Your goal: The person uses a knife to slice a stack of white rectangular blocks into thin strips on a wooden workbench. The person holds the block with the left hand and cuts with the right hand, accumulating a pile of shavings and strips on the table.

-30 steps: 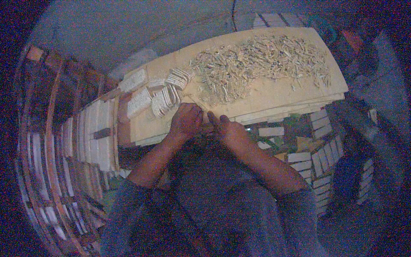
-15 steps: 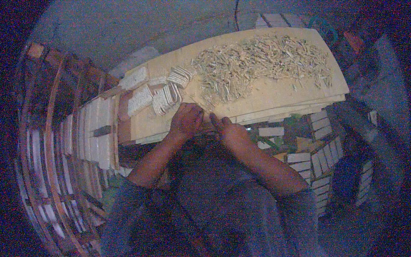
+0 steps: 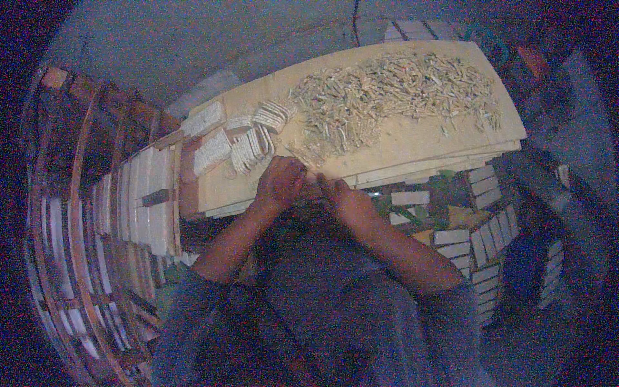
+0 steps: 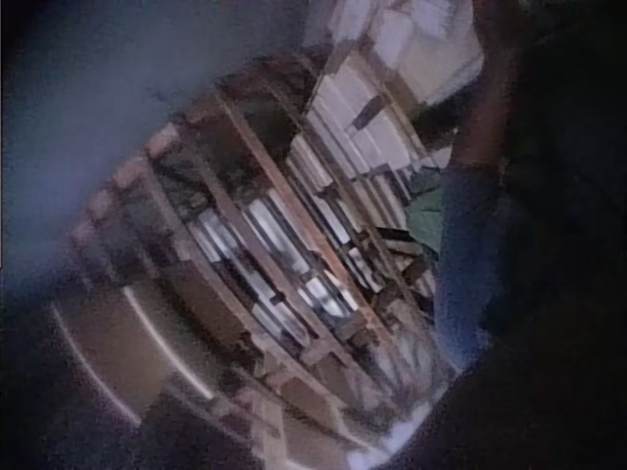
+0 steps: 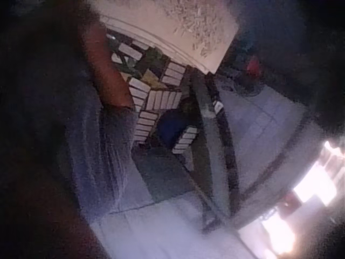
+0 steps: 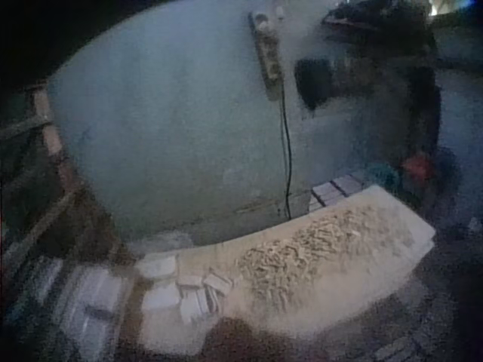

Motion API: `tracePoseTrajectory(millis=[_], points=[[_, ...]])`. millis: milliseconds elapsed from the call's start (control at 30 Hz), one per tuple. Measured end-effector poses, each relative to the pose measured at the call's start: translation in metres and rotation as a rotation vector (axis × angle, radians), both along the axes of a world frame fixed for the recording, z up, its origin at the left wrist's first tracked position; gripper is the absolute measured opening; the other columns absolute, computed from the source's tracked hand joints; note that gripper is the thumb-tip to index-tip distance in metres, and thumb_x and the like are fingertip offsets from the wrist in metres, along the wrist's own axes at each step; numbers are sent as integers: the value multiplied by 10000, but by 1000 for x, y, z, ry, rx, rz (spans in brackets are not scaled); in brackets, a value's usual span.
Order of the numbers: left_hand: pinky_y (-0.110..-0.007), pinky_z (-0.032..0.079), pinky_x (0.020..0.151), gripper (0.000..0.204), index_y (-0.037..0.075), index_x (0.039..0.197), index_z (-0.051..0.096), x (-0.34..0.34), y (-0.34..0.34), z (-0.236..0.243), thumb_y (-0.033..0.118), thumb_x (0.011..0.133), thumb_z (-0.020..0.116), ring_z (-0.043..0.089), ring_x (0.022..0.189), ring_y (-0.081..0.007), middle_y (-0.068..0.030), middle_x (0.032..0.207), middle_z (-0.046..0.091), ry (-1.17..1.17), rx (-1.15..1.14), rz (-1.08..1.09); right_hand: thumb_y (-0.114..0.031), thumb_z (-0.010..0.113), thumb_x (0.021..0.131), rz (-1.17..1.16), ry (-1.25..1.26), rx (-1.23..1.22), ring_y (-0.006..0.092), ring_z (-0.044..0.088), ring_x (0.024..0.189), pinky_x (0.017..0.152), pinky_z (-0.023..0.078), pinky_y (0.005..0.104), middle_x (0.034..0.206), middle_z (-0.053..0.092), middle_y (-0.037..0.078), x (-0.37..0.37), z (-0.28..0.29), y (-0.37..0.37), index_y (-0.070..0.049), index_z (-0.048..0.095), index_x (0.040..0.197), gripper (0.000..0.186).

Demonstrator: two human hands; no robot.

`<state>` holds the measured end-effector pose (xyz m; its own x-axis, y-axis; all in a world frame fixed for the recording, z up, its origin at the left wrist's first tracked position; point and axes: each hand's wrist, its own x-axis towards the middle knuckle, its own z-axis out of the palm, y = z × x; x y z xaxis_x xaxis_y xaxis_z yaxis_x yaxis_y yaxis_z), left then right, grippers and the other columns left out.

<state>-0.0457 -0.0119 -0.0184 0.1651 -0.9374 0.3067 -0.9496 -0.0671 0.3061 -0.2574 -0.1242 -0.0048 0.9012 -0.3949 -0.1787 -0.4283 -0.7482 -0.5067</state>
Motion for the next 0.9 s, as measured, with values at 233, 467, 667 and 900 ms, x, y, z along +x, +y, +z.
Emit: tracePoseTrajectory(millis=[233, 467, 667, 900], points=[[-459, 572, 837, 228, 66, 1062, 701, -9, 0, 9, 107, 846, 760, 632, 1006, -343, -102, 1064, 656, -32, -16, 81, -206, 517, 1039, 19, -2, 5, 483, 717, 901, 738, 610, 568, 1210, 645, 283, -40, 18, -3, -188, 327, 1646, 636], [-459, 574, 858, 253, 54, 1068, 698, -4, 7, 6, 89, 827, 766, 638, 1016, -350, -111, 1077, 660, 5, -17, 14, -155, 669, 932, 6, -22, 64, 464, 690, 874, 764, 581, 552, 1115, 646, 257, -8, -12, 0, -201, 371, 1632, 763], [-459, 571, 875, 247, 61, 1068, 696, -3, 7, -2, 114, 835, 756, 641, 1030, -349, -114, 1091, 661, -36, -14, 33, -123, 648, 951, -1, -47, 26, 462, 707, 911, 768, 592, 534, 1114, 664, 263, -43, 10, 0, -177, 428, 1597, 685], [-498, 533, 878, 289, 51, 1097, 670, -4, 3, 7, 153, 836, 737, 653, 1004, -376, -151, 1098, 666, -15, 38, 56, -166, 624, 969, -158, -324, -6, 437, 717, 899, 769, 592, 545, 1119, 696, 227, -29, 20, -41, -161, 476, 1564, 613]])
